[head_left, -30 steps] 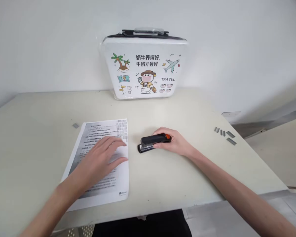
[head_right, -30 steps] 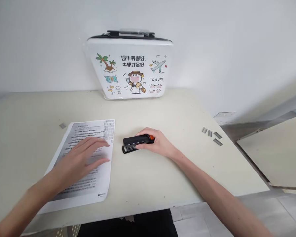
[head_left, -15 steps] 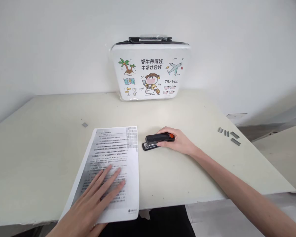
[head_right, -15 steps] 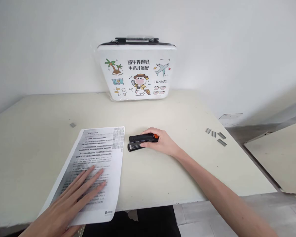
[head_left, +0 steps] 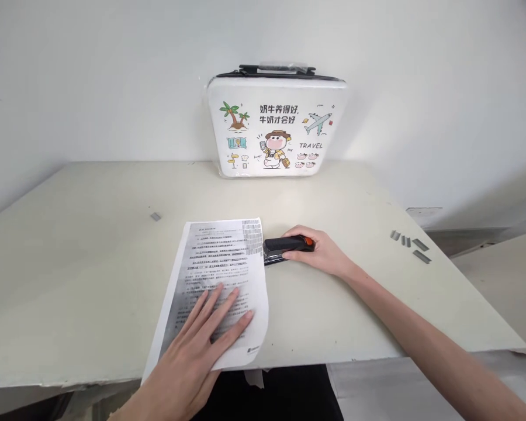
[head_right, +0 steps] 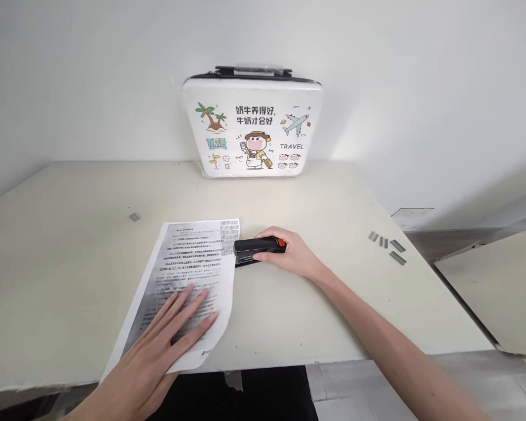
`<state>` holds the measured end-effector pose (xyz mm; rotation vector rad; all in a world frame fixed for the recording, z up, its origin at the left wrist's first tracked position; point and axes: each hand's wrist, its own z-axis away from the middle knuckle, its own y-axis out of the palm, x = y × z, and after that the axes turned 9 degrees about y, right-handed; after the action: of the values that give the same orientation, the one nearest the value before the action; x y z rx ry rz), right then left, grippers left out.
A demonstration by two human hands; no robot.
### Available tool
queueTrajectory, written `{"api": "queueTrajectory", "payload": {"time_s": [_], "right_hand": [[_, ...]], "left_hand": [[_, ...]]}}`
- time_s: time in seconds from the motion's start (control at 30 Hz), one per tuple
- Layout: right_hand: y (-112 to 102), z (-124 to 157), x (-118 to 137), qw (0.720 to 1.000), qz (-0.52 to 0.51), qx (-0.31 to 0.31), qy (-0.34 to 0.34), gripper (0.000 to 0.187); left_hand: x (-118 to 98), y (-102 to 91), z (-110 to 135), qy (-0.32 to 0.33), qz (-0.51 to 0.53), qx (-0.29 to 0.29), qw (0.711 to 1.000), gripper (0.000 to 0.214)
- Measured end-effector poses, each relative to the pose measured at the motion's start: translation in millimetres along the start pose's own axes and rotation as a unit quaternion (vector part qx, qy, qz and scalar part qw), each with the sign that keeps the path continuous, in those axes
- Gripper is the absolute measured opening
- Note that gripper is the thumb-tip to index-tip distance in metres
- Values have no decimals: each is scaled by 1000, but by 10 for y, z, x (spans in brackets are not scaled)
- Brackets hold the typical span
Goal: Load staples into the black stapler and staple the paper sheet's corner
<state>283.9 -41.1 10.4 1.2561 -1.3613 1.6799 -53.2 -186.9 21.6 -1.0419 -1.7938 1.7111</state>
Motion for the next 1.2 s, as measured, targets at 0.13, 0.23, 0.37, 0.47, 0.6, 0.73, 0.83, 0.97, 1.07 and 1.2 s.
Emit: {"api": "queueTrajectory", "payload": {"time_s": [0.13,0.23,0.37,0.47,0.6,0.73,0.83,0.97,1.07,1.2], "right_hand": [[-8,10,7,1000,7,2,6,32],[-19,14,-2,1000,11,4,1,31],[-25,18,-12,1000,13,5,0,30],[-19,21,-11,1000,20,4,-1,31],[-14,35,-16,999,32,-6,-10,34],[-20,51,-29,999,37,-14,-19,33],[-19,44,-22,999,38,-13,-17,32],[-22,29,6,999,44,-10,-7,32],[-50,28,25,999,48,9,-4,35],[-84,0,86,999,44,13,0,40]], "left_hand": [[41,-33,-54,28,-1,15,999,73],[98,-104,-128,41,26,11,999,84],[271,-177,-428,35,49,-42,997,58],[511,-140,-795,15,52,-57,997,57],[815,13,-1207,21,64,-10,998,78],[868,159,-1331,30,58,17,998,85],[802,213,-1318,32,54,7,998,84],[733,223,-1323,28,58,-2,998,82],[703,215,-1350,17,58,7,998,83],[673,221,-1362,9,59,6,998,82]]}}
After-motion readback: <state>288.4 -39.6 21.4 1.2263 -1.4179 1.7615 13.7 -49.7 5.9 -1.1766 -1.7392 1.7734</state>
